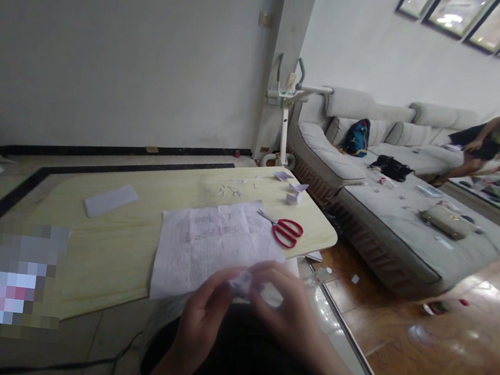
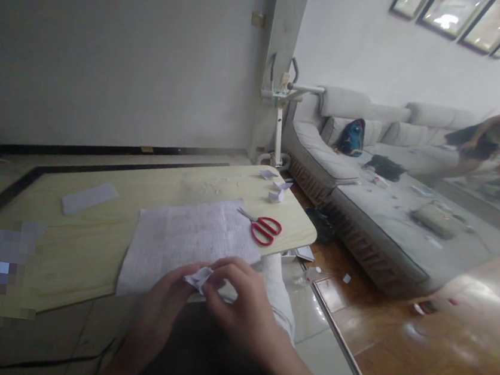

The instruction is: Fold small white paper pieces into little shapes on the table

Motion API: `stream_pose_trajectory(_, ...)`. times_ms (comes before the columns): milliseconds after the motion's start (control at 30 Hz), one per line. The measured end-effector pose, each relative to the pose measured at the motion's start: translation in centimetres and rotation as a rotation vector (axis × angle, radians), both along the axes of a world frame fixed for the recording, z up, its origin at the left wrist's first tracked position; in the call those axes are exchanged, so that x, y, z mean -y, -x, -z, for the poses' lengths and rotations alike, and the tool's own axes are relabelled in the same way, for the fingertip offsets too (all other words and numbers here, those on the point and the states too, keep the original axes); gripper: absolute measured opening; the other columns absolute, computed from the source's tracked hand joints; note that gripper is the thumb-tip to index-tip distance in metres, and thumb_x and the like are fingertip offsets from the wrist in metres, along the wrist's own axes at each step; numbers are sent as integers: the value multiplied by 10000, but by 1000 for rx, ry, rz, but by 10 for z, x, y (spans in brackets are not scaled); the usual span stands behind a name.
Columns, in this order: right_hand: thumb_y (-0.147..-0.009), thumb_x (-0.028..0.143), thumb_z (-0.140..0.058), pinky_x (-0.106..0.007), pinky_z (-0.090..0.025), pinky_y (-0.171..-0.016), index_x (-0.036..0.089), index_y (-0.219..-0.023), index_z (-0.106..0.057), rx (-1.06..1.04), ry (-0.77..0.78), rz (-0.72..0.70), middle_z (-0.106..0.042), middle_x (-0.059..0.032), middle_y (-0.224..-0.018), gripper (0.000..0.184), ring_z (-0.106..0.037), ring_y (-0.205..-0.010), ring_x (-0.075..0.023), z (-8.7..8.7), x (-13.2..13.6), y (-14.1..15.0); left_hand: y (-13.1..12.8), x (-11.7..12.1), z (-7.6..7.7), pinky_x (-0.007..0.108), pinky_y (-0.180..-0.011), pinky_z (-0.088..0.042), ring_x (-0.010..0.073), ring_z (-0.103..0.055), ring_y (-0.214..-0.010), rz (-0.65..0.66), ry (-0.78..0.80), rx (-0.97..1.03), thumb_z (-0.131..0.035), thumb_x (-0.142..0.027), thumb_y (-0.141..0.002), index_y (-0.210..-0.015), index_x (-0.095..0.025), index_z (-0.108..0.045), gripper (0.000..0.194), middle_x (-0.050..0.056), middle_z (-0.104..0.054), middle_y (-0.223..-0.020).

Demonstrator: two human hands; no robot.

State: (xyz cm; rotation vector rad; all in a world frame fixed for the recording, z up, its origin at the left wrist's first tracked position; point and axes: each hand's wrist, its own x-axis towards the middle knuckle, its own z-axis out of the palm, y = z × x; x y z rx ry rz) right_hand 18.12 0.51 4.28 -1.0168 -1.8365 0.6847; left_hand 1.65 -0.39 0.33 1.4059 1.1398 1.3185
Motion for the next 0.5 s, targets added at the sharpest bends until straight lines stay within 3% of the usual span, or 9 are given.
stream_pose_trajectory(167, -817, 115, -595, -279, -478, -772, 195, -830, -581, -2, 23, 16, -637, -35, -933, 82, -603, -865, -158, 3, 0, -1, 2, -1, -1, 291, -905, -517, 186, -646, -1035, 46, -74, -81, -499, -274, -917, -1093, -239, -656, 238, 38, -705, -1109)
stream_pose_trajectory(367, -824, 98, -574, -269, -475, -734, 189, -868, -596, -1, 76, 18, -634, -24, -865, 104, -591, -801, -150, 8, 0, -1, 3, 0, 2, 281, -886, -529, 179, -664, -1001, 17, -141, -182, -496, -252, -914, -1108, -244, -651, 248, 37, -708, -1097)
stream_pose_trajectory(500, -803, 88, -588, -274, -476, -744, 187, -918, -610, 28, 33, 50, -635, -34, -884, 154, -591, -821, -159, 11, 1, 0, 3, -1, 2, 287, -861, -547, 189, -679, -977, -46, -180, -250, -513, -248, -903, -1097, -219, -660, 245, 58, -718, -1073)
